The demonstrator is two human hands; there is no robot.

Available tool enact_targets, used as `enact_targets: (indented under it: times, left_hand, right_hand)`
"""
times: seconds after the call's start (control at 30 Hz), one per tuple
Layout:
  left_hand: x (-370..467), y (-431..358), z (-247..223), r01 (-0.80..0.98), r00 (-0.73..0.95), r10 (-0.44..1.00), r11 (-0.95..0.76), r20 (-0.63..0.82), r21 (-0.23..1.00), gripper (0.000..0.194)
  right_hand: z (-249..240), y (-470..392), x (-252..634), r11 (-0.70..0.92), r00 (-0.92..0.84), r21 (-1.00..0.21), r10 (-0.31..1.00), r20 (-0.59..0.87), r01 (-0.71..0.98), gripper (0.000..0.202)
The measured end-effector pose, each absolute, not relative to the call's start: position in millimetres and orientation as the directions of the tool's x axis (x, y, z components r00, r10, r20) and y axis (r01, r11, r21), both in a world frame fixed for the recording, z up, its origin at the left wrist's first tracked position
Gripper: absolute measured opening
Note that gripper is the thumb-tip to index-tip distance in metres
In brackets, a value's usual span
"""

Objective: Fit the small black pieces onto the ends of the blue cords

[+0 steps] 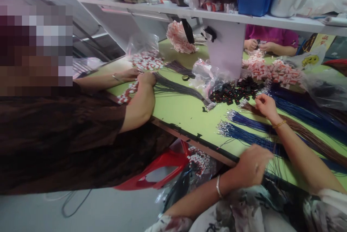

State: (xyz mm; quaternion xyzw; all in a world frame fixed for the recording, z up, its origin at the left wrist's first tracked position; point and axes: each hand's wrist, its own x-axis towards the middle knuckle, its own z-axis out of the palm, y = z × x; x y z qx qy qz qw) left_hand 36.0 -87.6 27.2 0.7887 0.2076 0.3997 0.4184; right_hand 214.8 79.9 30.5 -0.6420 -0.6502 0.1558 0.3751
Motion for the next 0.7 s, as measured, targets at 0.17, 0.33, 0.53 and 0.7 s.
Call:
enact_targets:
  times: [0.17,0.33,0.53,0.7]
  left_hand:
    - [57.2,-114.1,9.9,-0.129,0.922,0.089,-0.848,0.378,0.515,0.038]
    - [66.3,-116.0,-8.9,-0.093,0.883,0.158,-0.863,0.441,0.496,0.039]
    - [43.6,-108.2,8.2,-0.128,0.817,0.347,-0.669,0.460,0.732,0.040]
    - [4.5,-33.8,24.4,-0.057,0.398,0.879,-0.261,0.262,0.964,0.018]
  right_hand:
    - [6.3,98.9,219.7,0.219,-0.040,-0.521,0.942,0.333,0.825,0.017]
    - [24.6,70.6,199.5,0.329,-0.126,-0.556,0.920,0.370,0.763,0.018]
    - [34.1,12.0,160.1,0.357,-0.401,-0.506,0.916,0.025,0.785,0.015]
    - [18.4,-5.8,153.4,0.326,-0.351,-0.369,0.936,-0.001,0.871,0.011]
